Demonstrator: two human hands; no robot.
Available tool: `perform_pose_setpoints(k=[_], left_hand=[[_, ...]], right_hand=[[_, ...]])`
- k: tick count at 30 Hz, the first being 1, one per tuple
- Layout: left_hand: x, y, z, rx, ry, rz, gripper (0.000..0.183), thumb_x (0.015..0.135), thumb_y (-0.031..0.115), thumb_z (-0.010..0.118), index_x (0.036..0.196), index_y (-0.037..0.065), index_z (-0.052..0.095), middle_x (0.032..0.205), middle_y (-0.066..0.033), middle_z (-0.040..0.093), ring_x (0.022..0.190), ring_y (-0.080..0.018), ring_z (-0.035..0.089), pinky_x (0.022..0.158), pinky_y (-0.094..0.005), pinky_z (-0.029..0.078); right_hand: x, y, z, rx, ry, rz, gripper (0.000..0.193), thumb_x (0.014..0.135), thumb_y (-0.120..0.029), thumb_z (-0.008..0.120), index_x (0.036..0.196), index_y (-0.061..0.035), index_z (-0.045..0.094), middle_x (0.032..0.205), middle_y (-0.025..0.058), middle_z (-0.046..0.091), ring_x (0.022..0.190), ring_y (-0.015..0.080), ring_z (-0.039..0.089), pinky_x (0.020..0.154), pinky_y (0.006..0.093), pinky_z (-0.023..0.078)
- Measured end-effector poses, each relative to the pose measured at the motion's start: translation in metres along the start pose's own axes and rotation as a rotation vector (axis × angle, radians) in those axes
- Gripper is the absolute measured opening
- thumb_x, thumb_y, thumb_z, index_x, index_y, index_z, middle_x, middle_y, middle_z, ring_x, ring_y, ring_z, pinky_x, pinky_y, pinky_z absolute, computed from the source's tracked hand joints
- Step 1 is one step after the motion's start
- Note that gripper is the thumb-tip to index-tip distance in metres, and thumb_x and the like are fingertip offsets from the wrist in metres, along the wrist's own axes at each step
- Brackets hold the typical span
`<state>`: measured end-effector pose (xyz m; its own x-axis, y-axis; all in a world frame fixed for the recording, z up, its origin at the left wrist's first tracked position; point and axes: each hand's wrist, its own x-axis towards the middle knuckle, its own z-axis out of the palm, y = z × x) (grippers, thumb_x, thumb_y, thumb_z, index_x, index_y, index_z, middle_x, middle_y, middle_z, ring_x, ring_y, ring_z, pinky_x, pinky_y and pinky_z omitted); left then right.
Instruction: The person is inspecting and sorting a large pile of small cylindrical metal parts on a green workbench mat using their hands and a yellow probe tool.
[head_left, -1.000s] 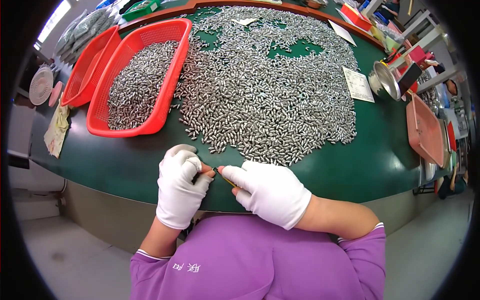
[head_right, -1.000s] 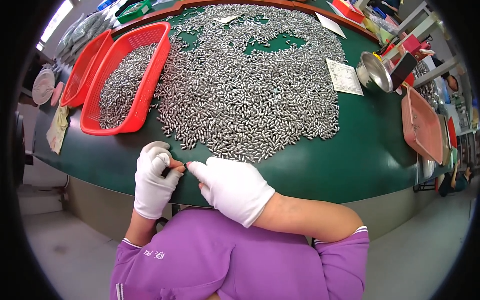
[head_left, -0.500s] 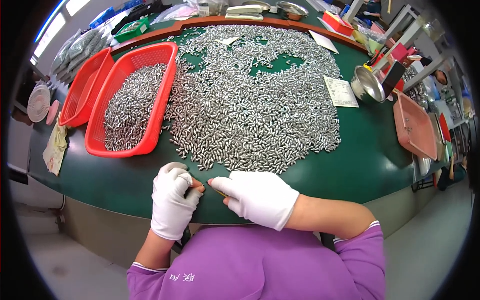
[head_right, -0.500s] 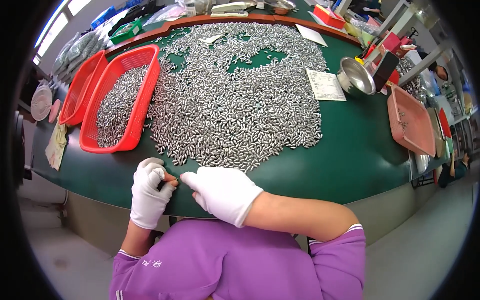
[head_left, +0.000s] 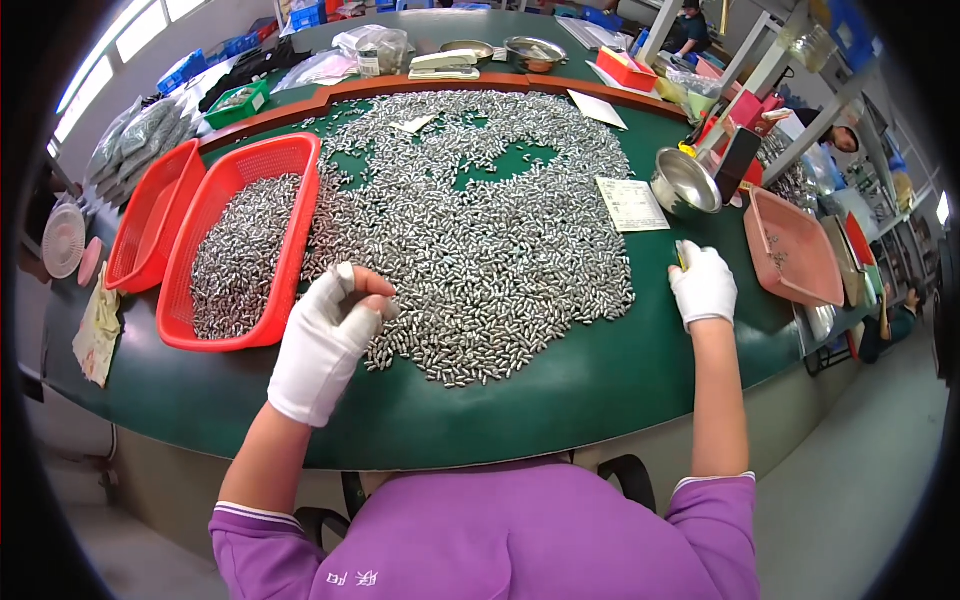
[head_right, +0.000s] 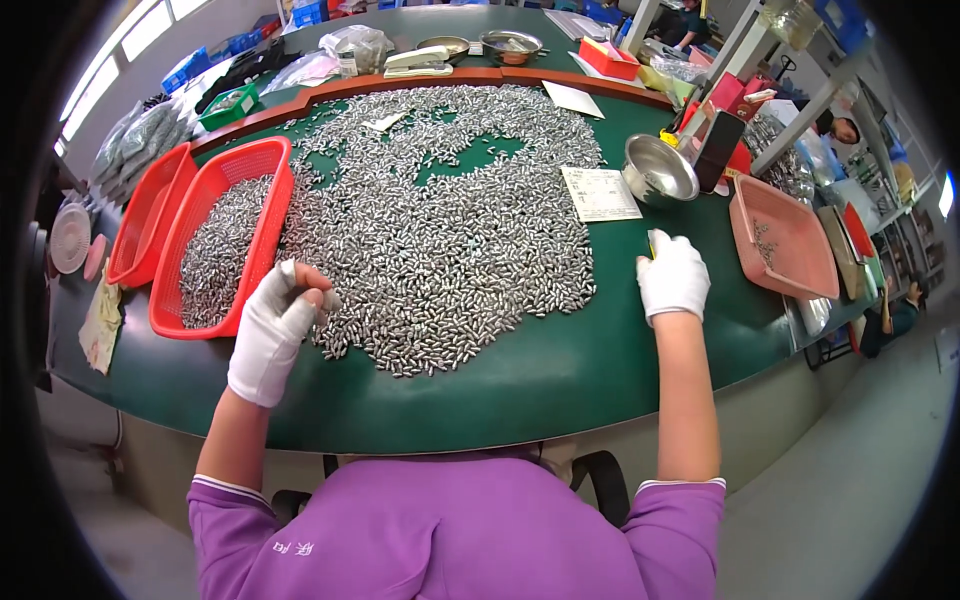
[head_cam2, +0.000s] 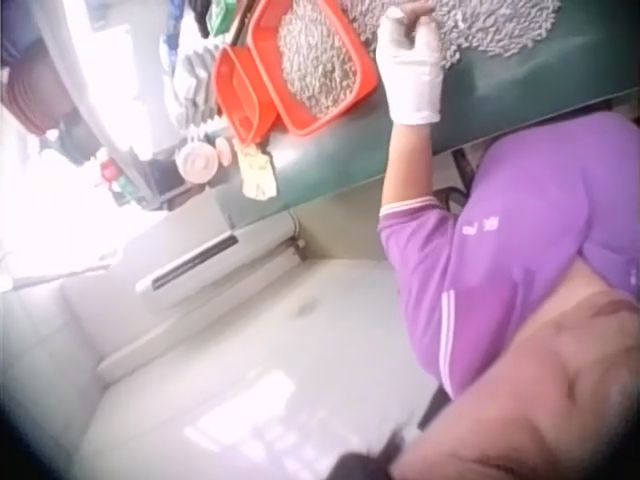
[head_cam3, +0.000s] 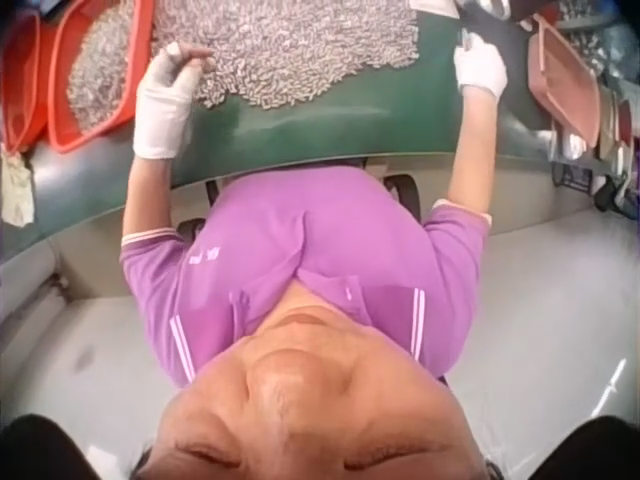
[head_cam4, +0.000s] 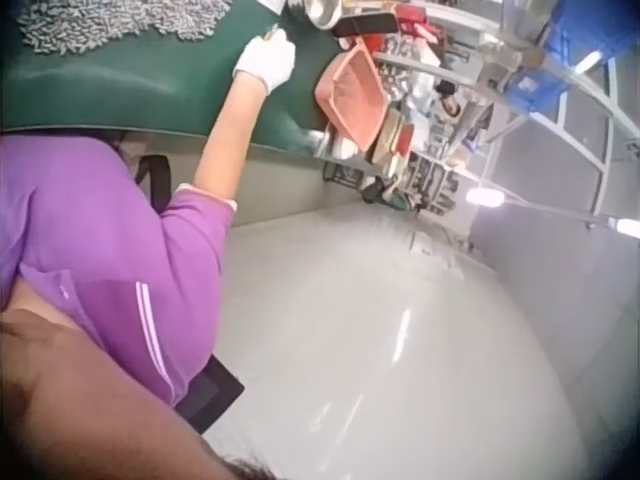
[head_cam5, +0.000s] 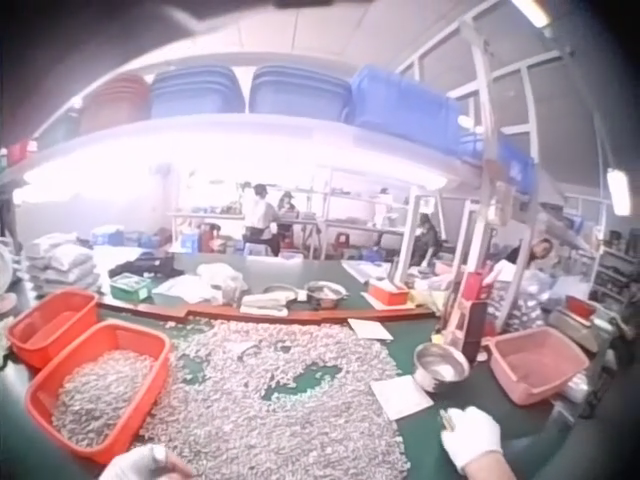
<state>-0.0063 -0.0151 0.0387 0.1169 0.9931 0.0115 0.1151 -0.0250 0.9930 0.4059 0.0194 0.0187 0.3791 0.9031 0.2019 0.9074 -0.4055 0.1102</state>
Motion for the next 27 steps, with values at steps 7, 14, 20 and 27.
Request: perform_pose_setpoints(k=[7,14,20,27], left_hand=[[0.030,-0.008,0.011,-0.265,-0.119,0.024,0.009,0.093,0.007,0.055,0.101,0.007,0.059,0.089,-0.0033,0.065,0.083,-0.0101,0.061,0.074,-0.0239,0.048],[0.029,-0.031,0.008,-0.547,-0.257,-0.172,0.020,0.098,0.014,0.051,0.116,0.006,0.055,0.092,-0.0020,0.061,0.072,-0.0087,0.057,0.066,-0.0210,0.046],[0.025,-0.034,0.005,-0.838,-0.384,-0.350,0.026,0.093,0.014,0.057,0.117,0.003,0.053,0.096,-0.0052,0.062,0.077,-0.0093,0.056,0.071,-0.0213,0.046],[0.023,-0.037,0.008,-0.852,-0.517,-0.426,0.030,0.090,0.019,0.065,0.113,0.005,0.051,0.099,-0.0059,0.060,0.074,-0.0081,0.050,0.067,-0.0203,0.041]], right_hand=[[-0.045,-0.126,-0.031,0.619,0.080,-0.911,0.016,0.080,-0.017,0.067,0.095,-0.0120,0.068,0.090,0.0072,0.066,0.089,0.0265,0.063,0.079,0.0365,0.051],[-0.033,-0.175,-0.012,0.564,-0.016,-0.952,0.009,0.080,-0.022,0.066,0.085,-0.0146,0.066,0.080,0.0076,0.061,0.081,0.0285,0.061,0.072,0.0406,0.049],[-0.042,-0.175,-0.011,0.709,0.186,-0.925,0.007,0.081,-0.017,0.066,0.082,-0.0107,0.063,0.077,0.0072,0.060,0.077,0.0282,0.060,0.070,0.0390,0.048],[-0.058,-0.177,-0.042,1.057,0.233,-1.077,0.018,0.070,-0.011,0.077,0.081,-0.0103,0.064,0.080,0.0059,0.063,0.074,0.0256,0.061,0.065,0.0363,0.049]])
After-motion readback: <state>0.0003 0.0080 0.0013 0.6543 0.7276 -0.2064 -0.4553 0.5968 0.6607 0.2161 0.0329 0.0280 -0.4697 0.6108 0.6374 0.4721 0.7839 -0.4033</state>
